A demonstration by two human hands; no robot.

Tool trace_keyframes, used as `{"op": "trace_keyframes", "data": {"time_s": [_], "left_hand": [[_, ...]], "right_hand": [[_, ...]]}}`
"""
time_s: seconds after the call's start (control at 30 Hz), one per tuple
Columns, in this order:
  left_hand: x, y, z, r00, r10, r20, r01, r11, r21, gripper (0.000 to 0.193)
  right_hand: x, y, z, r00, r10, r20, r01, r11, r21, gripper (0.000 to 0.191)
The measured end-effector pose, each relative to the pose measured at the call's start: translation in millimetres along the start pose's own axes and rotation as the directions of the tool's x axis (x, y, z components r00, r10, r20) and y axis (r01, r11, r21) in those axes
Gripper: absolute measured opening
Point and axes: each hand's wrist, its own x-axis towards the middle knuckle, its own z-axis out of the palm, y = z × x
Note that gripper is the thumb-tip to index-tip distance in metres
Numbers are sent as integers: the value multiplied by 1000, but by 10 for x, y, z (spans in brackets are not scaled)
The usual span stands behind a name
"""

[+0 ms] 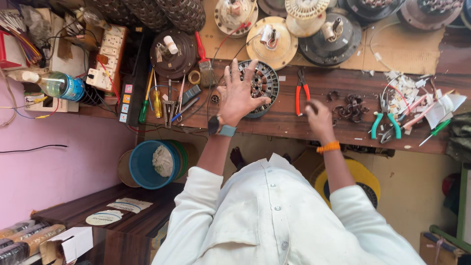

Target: The person uses pliers to grip and pull cut copper wire windings out of a fan motor stator on a workbench, working around the slots one at a time and setting the removed coils aside on the bench.

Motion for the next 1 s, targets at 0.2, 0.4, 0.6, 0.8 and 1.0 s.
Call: {"op": "trace_keyframes", "data": {"time_s": [0.2,0.4,0.6,0.8,1.0], "left_hand": [[233,56,165,987,-93,130,73,986,153,134],[207,76,140,988,-123,95,105,979,177,136],[-8,83,-138,993,-85,-76,82,996,-47,134],[-90,-258,-417,925,245,-292,-350,847,-400,135],[-49,-392,-44,944,238,-230,-312,413,-856,142]], "right_hand": [[-615,-171,16,843,332,423,-457,856,240,32],[-716,-287,-17,789,407,460,-561,782,271,32],[-707,-400,-217,845,298,444,-506,713,485,29],[-516,-1086,-372,896,136,423,-422,558,714,29],[134,-1936,11,902,85,424,-400,533,745,29]]}}
